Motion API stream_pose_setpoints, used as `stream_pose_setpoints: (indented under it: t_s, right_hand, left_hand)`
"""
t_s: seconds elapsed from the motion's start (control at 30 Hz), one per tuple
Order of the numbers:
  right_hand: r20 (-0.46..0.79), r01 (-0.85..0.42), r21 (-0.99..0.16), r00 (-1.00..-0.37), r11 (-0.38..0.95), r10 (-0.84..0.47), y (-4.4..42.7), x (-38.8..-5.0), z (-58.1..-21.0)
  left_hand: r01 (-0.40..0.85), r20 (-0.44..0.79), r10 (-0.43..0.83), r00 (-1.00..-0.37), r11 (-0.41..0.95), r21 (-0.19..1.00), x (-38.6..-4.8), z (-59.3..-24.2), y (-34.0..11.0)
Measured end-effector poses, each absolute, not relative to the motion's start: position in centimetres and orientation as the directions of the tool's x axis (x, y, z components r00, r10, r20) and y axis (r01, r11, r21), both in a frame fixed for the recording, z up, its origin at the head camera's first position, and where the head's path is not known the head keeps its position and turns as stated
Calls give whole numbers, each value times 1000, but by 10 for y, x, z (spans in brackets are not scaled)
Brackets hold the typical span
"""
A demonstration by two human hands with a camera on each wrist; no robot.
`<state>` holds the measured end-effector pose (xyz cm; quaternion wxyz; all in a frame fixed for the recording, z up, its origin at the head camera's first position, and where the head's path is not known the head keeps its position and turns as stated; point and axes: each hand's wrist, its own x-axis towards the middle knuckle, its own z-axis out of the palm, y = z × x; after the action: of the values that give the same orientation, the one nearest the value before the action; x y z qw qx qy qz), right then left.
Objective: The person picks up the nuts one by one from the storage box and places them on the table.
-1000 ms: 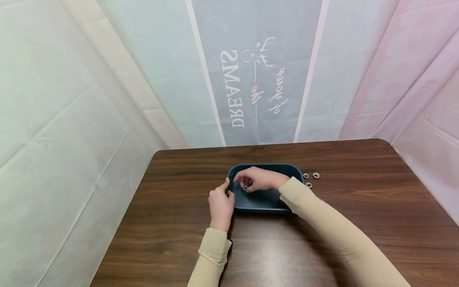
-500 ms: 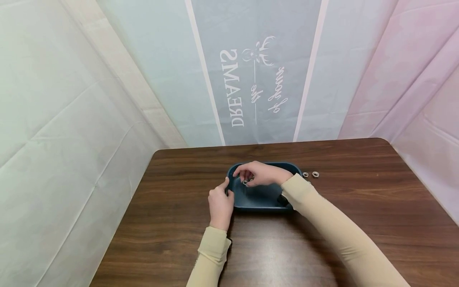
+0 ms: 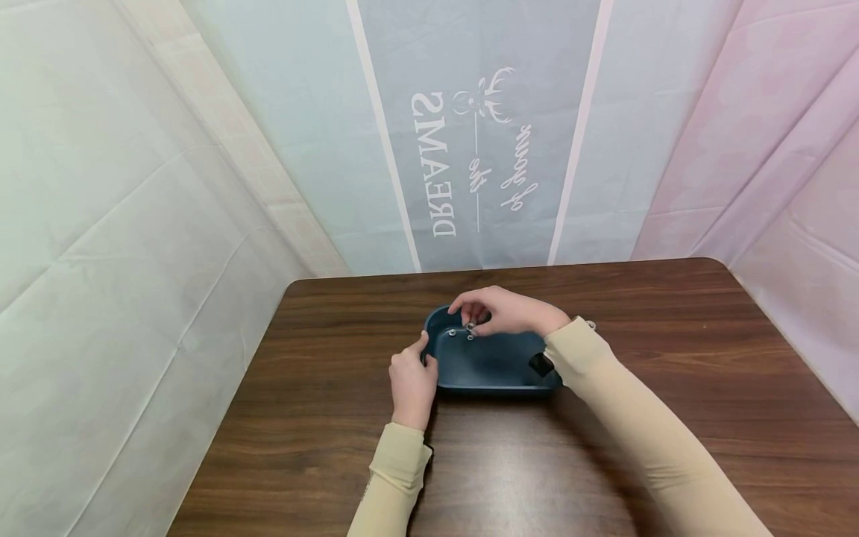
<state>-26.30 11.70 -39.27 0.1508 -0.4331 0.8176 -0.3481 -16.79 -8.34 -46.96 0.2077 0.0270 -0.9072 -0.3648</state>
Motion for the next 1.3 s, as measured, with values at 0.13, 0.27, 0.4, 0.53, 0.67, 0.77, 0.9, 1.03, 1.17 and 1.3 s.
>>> stream_pose_setpoints:
  t_s: [0.13, 0.27, 0.4, 0.53, 0.67, 0.77, 0.9, 1.03, 1.17, 1.3]
  right_hand:
    - [63, -607, -686, -599, 401, -799, 127, -260, -386]
    - [66, -602, -680, -619, 419, -782, 139, -259, -382]
    - [78, -598, -682, -632, 421, -771, 151, -258, -381]
    - [83, -589, -687, -645, 425, -760, 164, -258, -379]
    - [80, -572, -693, -666, 439, -741, 176, -256, -376]
    - [76, -561, -691, -683, 455, -726, 184, -254, -373]
    - [70, -544, -691, -706, 476, -705, 196, -253, -372]
    - [91, -550, -692, -710, 468, -699, 206, -252, -374]
    - [114, -552, -697, -716, 458, -689, 217, -250, -377]
    - [113, -540, -696, -733, 473, -671, 229, -249, -379]
  left_hand:
    - [100, 357, -199, -913, 738, 668, -167, -470, -84]
    - [102, 357, -198, -913, 736, 669, -167, -471, -84]
    - [105, 359, -196, -912, 737, 667, -168, -471, -84]
    - [106, 358, -194, -913, 736, 669, -167, -471, -84]
    - [108, 360, -195, -912, 734, 671, -167, -470, -84]
    - [106, 359, -197, -912, 732, 673, -168, -470, -84]
    - [99, 346, -202, -916, 722, 685, -167, -469, -84]
    - [94, 341, -205, -917, 721, 687, -166, -468, -84]
    - [99, 352, -204, -913, 727, 679, -166, -468, -84]
    - [102, 359, -204, -911, 731, 675, -166, -468, -84]
